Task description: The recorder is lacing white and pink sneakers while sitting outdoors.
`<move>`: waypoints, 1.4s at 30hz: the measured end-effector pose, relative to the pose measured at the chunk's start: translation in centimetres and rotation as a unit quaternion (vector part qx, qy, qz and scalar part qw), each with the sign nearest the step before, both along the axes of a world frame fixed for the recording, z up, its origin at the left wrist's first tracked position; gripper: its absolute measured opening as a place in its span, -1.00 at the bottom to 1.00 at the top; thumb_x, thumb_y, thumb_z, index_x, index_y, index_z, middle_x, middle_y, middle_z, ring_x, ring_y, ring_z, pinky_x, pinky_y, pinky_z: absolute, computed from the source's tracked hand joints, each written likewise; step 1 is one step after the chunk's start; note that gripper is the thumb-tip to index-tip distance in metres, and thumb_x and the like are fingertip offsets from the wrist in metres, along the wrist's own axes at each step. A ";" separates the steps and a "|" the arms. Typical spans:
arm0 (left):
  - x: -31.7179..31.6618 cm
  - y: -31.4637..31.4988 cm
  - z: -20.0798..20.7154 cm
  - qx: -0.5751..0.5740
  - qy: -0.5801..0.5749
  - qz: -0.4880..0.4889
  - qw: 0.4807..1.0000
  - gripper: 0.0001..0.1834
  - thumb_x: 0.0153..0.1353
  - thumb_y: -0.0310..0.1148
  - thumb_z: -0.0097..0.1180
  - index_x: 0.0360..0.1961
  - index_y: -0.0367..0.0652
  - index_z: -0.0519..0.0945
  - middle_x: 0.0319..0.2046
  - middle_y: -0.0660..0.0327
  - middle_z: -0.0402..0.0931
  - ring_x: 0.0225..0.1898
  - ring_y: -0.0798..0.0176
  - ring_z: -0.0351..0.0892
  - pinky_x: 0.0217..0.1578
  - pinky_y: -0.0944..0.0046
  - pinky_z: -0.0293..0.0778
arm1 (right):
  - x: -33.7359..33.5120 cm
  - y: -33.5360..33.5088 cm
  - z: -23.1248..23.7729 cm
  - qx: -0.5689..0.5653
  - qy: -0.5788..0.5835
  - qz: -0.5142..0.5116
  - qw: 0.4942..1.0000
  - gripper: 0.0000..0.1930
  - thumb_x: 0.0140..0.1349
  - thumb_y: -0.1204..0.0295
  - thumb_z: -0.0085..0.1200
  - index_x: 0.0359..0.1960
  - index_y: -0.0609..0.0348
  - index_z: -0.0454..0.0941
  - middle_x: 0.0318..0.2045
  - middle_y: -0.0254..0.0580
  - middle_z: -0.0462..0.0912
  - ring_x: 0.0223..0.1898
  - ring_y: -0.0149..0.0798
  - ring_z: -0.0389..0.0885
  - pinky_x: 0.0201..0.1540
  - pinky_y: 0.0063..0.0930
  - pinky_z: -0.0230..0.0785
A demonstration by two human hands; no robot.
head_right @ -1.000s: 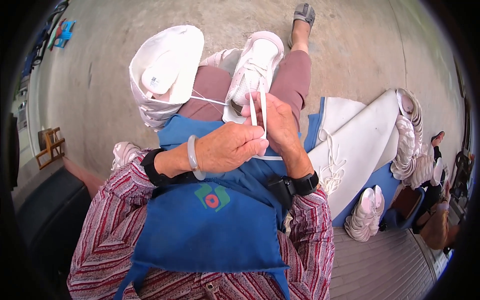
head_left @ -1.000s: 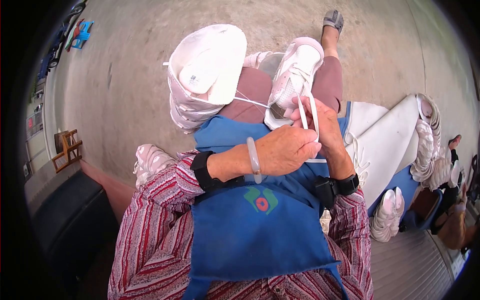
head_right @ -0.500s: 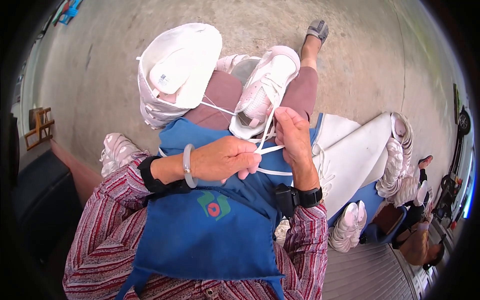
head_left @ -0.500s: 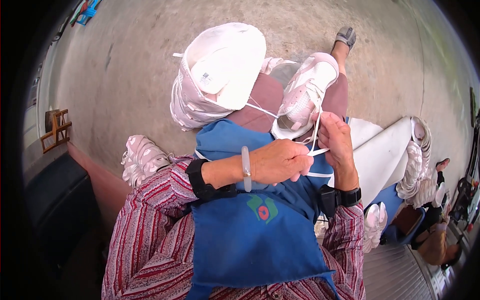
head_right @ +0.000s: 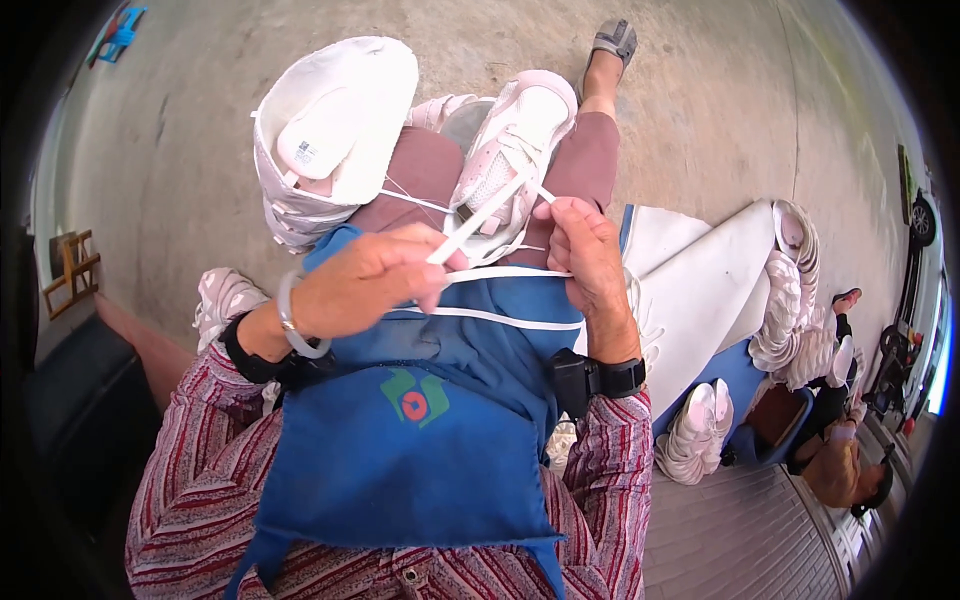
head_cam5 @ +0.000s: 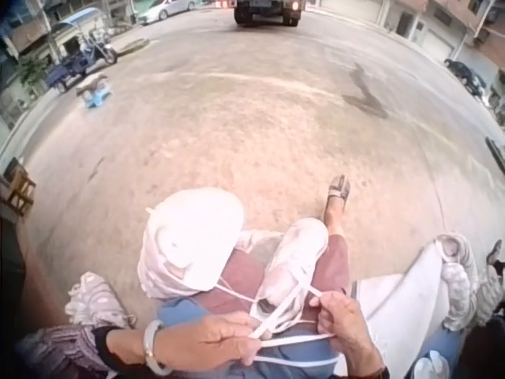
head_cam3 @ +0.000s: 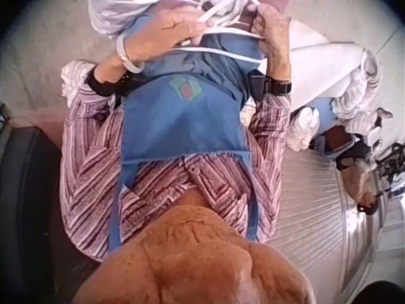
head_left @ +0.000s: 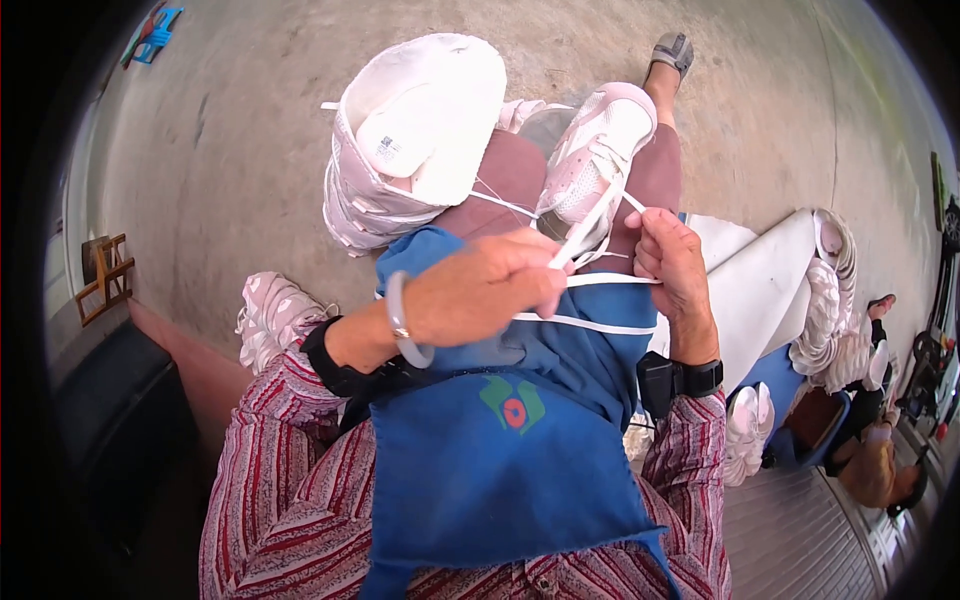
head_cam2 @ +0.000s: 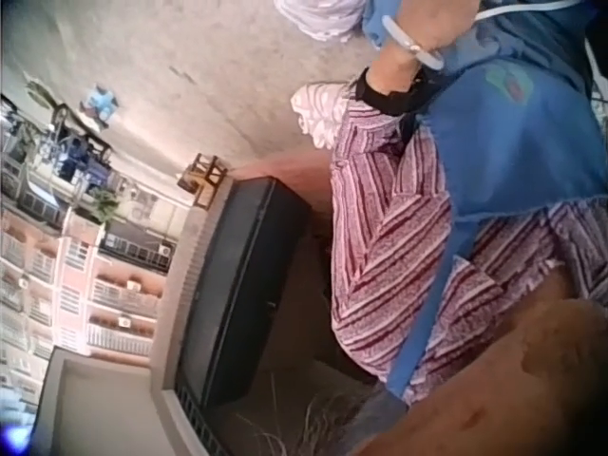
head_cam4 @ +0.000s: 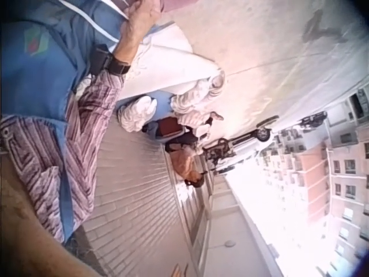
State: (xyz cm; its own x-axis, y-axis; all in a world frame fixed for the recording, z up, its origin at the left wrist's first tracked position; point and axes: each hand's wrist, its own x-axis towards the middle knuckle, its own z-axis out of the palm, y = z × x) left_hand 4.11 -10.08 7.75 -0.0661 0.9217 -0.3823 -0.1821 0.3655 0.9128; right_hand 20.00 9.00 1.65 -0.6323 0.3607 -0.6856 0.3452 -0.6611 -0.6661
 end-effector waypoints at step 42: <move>-3.4 9.8 -5.1 -0.072 0.451 -0.061 0.887 -0.81 0.08 -0.34 0.12 -0.32 -0.23 0.52 -0.45 0.08 0.55 -0.42 0.16 0.56 -0.36 0.27 0.46 | -0.9 -0.1 -1.8 0.681 -0.047 0.197 0.704 -0.82 0.09 0.42 0.05 -0.25 0.11 0.50 -0.44 -0.13 0.46 -0.39 -0.07 0.54 -0.37 -0.24 0.39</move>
State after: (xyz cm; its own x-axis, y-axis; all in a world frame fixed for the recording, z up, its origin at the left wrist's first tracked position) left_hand 0.71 -0.23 2.63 -0.3080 0.8891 -0.3387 0.6485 0.4567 0.6090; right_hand 19.12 8.87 -0.12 -0.8425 0.5327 0.0802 0.4075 0.7277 -0.5517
